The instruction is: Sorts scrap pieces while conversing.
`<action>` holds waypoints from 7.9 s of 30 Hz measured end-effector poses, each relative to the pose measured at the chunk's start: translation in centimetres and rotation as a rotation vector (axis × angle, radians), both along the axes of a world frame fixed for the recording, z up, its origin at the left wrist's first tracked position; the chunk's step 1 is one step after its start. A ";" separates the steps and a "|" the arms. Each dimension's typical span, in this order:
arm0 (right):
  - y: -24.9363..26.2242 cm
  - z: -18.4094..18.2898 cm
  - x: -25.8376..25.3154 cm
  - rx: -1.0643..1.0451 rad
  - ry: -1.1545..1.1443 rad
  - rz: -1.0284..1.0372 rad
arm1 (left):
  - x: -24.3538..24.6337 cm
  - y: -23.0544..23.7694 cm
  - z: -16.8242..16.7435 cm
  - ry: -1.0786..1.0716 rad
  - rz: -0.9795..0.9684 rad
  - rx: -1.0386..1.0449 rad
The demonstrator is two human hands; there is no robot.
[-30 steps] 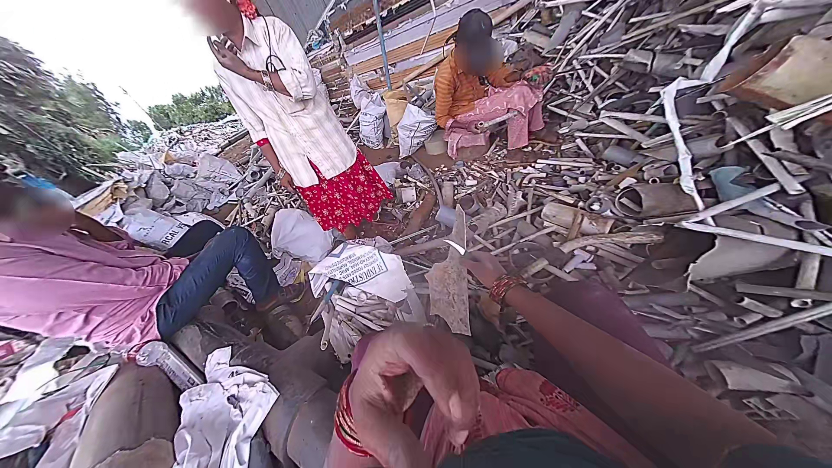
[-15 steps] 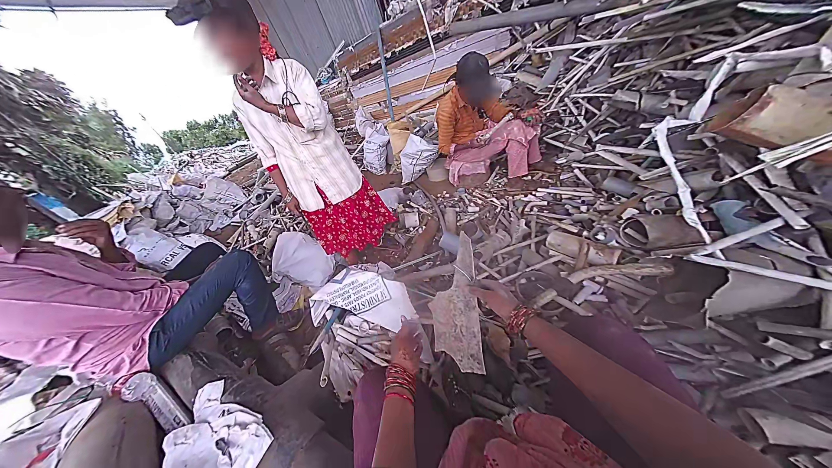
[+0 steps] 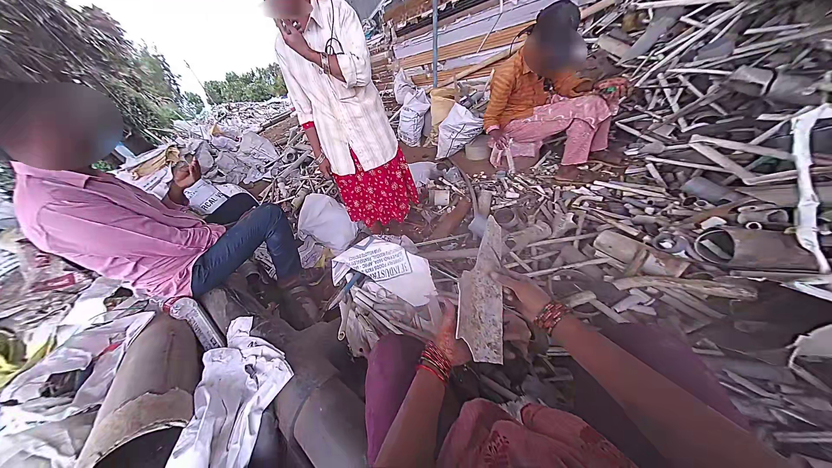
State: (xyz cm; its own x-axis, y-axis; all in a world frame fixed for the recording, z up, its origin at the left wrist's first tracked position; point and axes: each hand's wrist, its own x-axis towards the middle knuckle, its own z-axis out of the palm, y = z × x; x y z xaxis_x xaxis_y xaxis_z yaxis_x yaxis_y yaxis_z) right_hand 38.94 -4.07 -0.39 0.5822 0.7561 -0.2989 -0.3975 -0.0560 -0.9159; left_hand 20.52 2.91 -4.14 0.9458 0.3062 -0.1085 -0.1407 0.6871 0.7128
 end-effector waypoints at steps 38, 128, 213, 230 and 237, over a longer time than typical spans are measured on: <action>-1.6 -0.4 3.2 -0.291 -1.055 0.375 | -0.7 1.5 0.6 0.098 0.307 -0.044; -3.0 1.6 3.6 -0.189 -0.832 0.192 | 0.2 1.4 11.9 -0.089 0.667 -0.094; -2.2 0.0 -3.2 -0.069 -1.108 0.537 | -1.1 1.6 1.6 0.175 0.516 -0.104; -2.9 1.8 -9.4 -0.102 -0.882 0.638 | -0.7 1.5 2.2 -0.110 0.718 -0.191; -2.9 1.0 -9.5 -0.133 -0.946 0.662 | -0.9 1.6 3.1 0.034 0.705 -0.203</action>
State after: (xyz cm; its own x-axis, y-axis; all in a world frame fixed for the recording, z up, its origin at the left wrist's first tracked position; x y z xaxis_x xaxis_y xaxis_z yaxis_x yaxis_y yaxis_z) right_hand 29.42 -6.97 0.59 0.1183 0.9914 -0.0559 0.5851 -0.1151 -0.8027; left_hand 19.66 4.54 -1.04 0.5266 0.8115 -0.2533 -0.5782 0.5603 0.5931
